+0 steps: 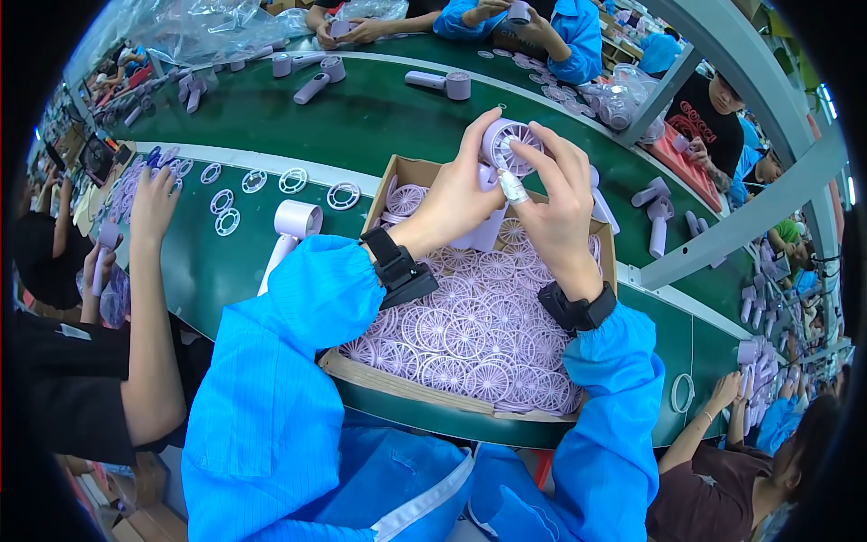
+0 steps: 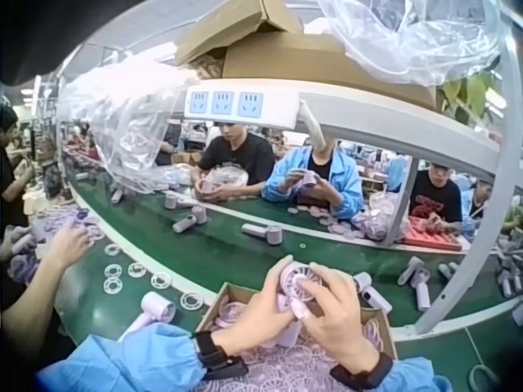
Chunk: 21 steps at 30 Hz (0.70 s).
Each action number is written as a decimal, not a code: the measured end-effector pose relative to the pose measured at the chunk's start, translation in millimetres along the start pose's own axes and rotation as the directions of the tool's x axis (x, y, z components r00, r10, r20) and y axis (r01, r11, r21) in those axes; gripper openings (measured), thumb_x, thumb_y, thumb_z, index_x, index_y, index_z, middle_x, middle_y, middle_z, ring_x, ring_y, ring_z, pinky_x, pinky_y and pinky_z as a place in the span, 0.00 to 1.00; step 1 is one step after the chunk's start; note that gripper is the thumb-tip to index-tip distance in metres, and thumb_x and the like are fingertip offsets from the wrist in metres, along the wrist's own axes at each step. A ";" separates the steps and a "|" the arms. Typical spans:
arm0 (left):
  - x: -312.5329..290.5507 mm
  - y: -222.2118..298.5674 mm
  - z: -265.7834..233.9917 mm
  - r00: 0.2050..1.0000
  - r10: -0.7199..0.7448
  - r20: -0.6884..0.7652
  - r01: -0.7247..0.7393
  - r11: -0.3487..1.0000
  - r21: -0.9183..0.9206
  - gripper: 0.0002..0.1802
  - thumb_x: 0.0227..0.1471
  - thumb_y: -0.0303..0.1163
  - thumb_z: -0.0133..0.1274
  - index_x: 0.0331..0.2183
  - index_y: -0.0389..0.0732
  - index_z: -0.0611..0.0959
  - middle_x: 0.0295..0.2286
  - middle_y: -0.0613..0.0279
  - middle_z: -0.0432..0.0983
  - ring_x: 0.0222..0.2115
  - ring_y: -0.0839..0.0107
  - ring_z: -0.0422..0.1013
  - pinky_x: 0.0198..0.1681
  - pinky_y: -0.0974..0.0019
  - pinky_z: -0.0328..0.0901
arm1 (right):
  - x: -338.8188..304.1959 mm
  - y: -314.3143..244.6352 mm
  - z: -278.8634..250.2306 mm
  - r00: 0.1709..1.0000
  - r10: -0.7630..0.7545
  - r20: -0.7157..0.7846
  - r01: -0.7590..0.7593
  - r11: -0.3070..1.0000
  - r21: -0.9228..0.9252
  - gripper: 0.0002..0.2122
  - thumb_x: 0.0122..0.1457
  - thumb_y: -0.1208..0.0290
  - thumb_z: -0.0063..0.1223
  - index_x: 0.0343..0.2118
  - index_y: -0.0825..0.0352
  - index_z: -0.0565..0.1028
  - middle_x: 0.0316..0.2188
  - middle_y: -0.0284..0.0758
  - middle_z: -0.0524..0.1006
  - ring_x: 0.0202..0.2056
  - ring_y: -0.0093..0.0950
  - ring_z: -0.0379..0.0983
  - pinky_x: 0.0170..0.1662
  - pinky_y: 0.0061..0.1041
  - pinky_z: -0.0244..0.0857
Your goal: The person assembles handheld fans by picking up a fan body and a fan cover from a box and pressing them together. The person then sets the assembled fan on the table and repeats the process.
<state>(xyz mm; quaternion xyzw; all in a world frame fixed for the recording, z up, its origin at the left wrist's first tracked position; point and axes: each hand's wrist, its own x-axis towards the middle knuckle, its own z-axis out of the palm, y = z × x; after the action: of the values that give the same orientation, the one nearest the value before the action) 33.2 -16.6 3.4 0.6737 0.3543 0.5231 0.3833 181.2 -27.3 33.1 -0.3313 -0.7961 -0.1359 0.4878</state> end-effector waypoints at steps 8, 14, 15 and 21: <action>-0.7 2.3 -0.1 0.999 -0.022 0.025 0.022 0.999 -0.028 0.46 0.46 0.26 0.55 0.61 0.49 0.48 0.44 0.41 0.70 0.39 0.53 0.74 0.37 0.60 0.71 | 1.2 0.9 -1.1 1.000 -0.025 0.004 0.025 1.000 0.004 0.19 0.38 0.77 0.65 0.38 0.62 0.78 0.47 0.38 0.73 0.47 0.37 0.68 0.48 0.33 0.63; -2.8 10.2 -1.6 0.992 -0.110 0.062 0.114 0.991 -0.062 0.45 0.47 0.25 0.54 0.61 0.49 0.49 0.43 0.42 0.70 0.35 0.57 0.75 0.33 0.62 0.71 | 0.6 2.0 -1.2 1.000 -0.004 0.005 0.004 0.999 0.044 0.18 0.38 0.77 0.65 0.37 0.63 0.79 0.47 0.38 0.73 0.47 0.38 0.68 0.48 0.33 0.63; -3.1 10.2 -1.2 0.992 -0.110 0.063 0.114 0.992 -0.062 0.45 0.47 0.25 0.54 0.61 0.49 0.49 0.43 0.42 0.70 0.35 0.57 0.75 0.33 0.62 0.71 | 0.5 2.5 -1.0 1.000 -0.017 0.006 0.017 0.999 0.035 0.18 0.38 0.77 0.64 0.37 0.63 0.79 0.47 0.38 0.73 0.47 0.38 0.67 0.48 0.34 0.64; 0.9 1.6 4.9 0.994 0.106 0.019 -0.103 0.989 -0.102 0.44 0.47 0.24 0.54 0.61 0.49 0.49 0.42 0.47 0.71 0.30 0.64 0.75 0.29 0.65 0.71 | 2.0 11.5 -6.8 0.989 -0.137 0.061 0.144 0.981 -0.129 0.15 0.43 0.76 0.62 0.38 0.59 0.80 0.50 0.37 0.71 0.49 0.37 0.66 0.50 0.31 0.63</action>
<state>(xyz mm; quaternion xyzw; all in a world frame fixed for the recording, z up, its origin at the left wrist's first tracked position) 38.3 -17.2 4.5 0.6773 0.2869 0.5516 0.3933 192.8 -21.6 36.9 -0.3093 -0.8192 -0.2141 0.4329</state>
